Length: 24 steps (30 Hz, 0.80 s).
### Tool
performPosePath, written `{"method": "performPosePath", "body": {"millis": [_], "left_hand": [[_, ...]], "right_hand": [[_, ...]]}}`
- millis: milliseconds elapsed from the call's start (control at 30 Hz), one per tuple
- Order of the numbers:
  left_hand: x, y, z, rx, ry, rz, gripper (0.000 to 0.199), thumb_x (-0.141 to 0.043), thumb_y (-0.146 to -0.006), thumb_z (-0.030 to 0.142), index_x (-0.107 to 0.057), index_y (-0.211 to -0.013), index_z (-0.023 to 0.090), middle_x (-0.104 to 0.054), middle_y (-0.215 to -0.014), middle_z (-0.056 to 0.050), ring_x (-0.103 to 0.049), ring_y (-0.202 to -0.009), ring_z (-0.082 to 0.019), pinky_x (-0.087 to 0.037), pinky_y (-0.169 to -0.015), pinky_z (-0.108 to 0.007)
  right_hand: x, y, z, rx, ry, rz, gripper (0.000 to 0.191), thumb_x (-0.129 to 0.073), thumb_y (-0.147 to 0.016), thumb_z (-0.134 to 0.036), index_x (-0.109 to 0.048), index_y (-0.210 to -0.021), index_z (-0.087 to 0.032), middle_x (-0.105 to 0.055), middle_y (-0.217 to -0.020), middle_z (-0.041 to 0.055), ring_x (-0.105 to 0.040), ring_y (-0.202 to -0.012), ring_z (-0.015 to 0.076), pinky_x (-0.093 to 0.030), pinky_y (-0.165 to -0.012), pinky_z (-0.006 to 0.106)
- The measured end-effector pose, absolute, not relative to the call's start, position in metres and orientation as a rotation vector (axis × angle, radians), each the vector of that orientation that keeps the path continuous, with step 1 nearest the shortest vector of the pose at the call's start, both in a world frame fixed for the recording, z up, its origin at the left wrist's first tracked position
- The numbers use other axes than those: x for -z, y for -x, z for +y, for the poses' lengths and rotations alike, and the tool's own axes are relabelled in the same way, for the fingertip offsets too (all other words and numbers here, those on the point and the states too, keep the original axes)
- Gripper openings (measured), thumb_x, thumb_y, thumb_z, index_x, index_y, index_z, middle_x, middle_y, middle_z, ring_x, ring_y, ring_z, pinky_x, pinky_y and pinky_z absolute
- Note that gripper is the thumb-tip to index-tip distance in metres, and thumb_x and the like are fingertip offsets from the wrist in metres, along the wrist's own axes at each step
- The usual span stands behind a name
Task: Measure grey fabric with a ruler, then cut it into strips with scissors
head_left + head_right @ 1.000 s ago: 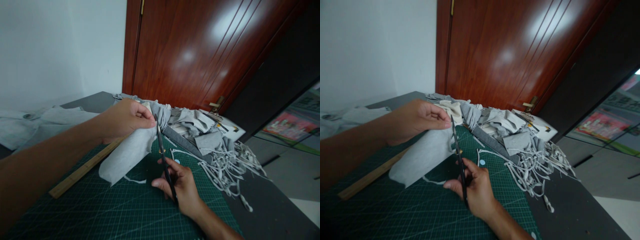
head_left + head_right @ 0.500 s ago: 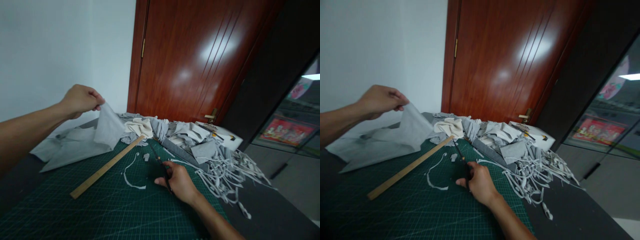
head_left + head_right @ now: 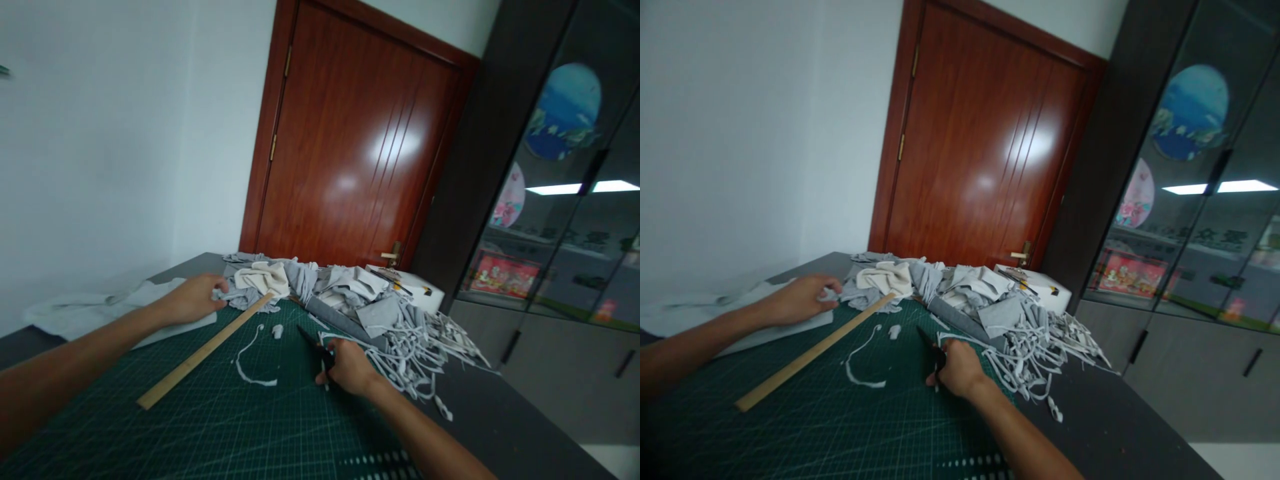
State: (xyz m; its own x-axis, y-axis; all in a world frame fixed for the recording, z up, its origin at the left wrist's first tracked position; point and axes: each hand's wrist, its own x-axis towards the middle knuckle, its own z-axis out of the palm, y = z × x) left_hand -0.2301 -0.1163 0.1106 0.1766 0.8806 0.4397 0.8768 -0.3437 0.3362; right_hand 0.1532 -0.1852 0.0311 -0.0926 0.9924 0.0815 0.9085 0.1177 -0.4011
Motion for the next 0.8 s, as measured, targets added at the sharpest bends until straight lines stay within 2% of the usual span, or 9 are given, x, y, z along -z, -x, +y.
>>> {"method": "performPosePath", "body": {"millis": [100, 167, 233, 300, 367, 600, 667, 733, 800], "left_hand": [[-0.106, 0.218, -0.127, -0.762, -2.489, 1.749, 0.018, -0.076, -0.086, 0.025, -0.075, -0.103, 0.018, -0.076, -0.111, -0.006, -0.071, -0.102, -0.029, -0.053, -0.094, -0.040], [-0.098, 0.213, -0.131, -0.654, -2.524, 1.730, 0.024, -0.075, -0.096, 0.033, -0.074, -0.114, 0.016, -0.074, -0.119, -0.008, -0.071, -0.108, -0.029, -0.057, -0.098, -0.046], [-0.088, 0.211, -0.133, -0.561, -2.535, 1.741, 0.039, -0.072, -0.102, 0.041, -0.068, -0.132, 0.017, -0.070, -0.135, -0.010, -0.071, -0.116, -0.030, -0.062, -0.098, -0.051], [-0.076, 0.209, -0.132, -0.513, -2.516, 1.783, 0.041, -0.073, -0.102, 0.040, -0.067, -0.136, 0.018, -0.068, -0.139, -0.011, -0.070, -0.120, -0.031, -0.062, -0.099, -0.052], [-0.063, 0.208, -0.130, -0.481, -2.478, 1.820, 0.041, -0.073, -0.103, 0.039, -0.066, -0.137, 0.019, -0.068, -0.139, -0.012, -0.071, -0.119, -0.029, -0.062, -0.099, -0.051], [-0.032, 0.197, -0.122, -0.492, -2.375, 1.901, 0.036, -0.073, -0.102, 0.040, -0.069, -0.130, 0.017, -0.071, -0.130, -0.010, -0.071, -0.113, -0.027, -0.062, -0.098, -0.050], [-0.029, 0.194, -0.122, -0.542, -2.369, 1.903, 0.028, -0.072, -0.101, 0.030, -0.068, -0.125, 0.017, -0.073, -0.124, -0.010, -0.072, -0.112, -0.027, -0.060, -0.098, -0.047], [-0.027, 0.192, -0.122, -0.601, -2.356, 1.900, 0.021, -0.065, -0.095, 0.013, -0.066, -0.116, 0.018, -0.076, -0.115, -0.010, -0.074, -0.111, -0.028, -0.056, -0.095, -0.041], [-0.027, 0.193, -0.121, -0.652, -2.339, 1.891, 0.028, -0.059, -0.084, 0.004, -0.063, -0.106, 0.022, -0.078, -0.107, -0.009, -0.076, -0.110, -0.030, -0.053, -0.090, -0.037]], "right_hand": [[-0.032, -0.151, -0.185, -0.419, 1.895, -2.077, 0.057, -0.104, -0.067, -0.026, -0.078, -0.117, -0.017, -0.083, -0.098, 0.0073, -0.082, -0.091, 0.0292, -0.058, -0.073, 0.030], [-0.034, -0.147, -0.186, -0.499, 1.942, -2.097, 0.051, -0.100, -0.076, -0.026, -0.076, -0.120, -0.016, -0.081, -0.100, 0.0078, -0.080, -0.085, 0.0265, -0.061, -0.071, 0.031], [-0.037, -0.141, -0.189, -0.596, 1.994, -2.132, 0.040, -0.089, -0.092, -0.031, -0.072, -0.126, -0.015, -0.078, -0.114, 0.0099, -0.078, -0.093, 0.0256, -0.065, -0.079, 0.037], [-0.042, -0.136, -0.192, -0.681, 2.028, -2.173, 0.035, -0.074, -0.105, -0.035, -0.068, -0.134, -0.017, -0.072, -0.130, 0.0112, -0.075, -0.107, 0.0267, -0.066, -0.090, 0.045], [-0.047, -0.131, -0.195, -0.722, 2.045, -2.205, 0.037, -0.071, -0.107, -0.036, -0.066, -0.139, -0.018, -0.068, -0.139, 0.0119, -0.072, -0.115, 0.0284, -0.064, -0.096, 0.050], [-0.061, -0.116, -0.204, -0.539, 2.086, -2.340, 0.039, -0.074, -0.105, -0.036, -0.067, -0.138, -0.018, -0.068, -0.139, 0.0129, -0.072, -0.117, 0.0297, -0.063, -0.097, 0.049], [-0.065, -0.113, -0.209, -0.409, 2.074, -2.386, 0.039, -0.074, -0.105, -0.035, -0.067, -0.139, -0.018, -0.068, -0.139, 0.0130, -0.072, -0.118, 0.0299, -0.063, -0.097, 0.049], [-0.069, -0.110, -0.213, -0.292, 2.064, -2.423, 0.039, -0.074, -0.105, -0.036, -0.066, -0.139, -0.018, -0.068, -0.139, 0.0127, -0.072, -0.118, 0.0299, -0.063, -0.097, 0.049], [-0.071, -0.109, -0.216, -0.211, 2.059, -2.450, 0.039, -0.074, -0.105, -0.036, -0.066, -0.139, -0.019, -0.068, -0.139, 0.0124, -0.072, -0.118, 0.0299, -0.063, -0.097, 0.049]]}}
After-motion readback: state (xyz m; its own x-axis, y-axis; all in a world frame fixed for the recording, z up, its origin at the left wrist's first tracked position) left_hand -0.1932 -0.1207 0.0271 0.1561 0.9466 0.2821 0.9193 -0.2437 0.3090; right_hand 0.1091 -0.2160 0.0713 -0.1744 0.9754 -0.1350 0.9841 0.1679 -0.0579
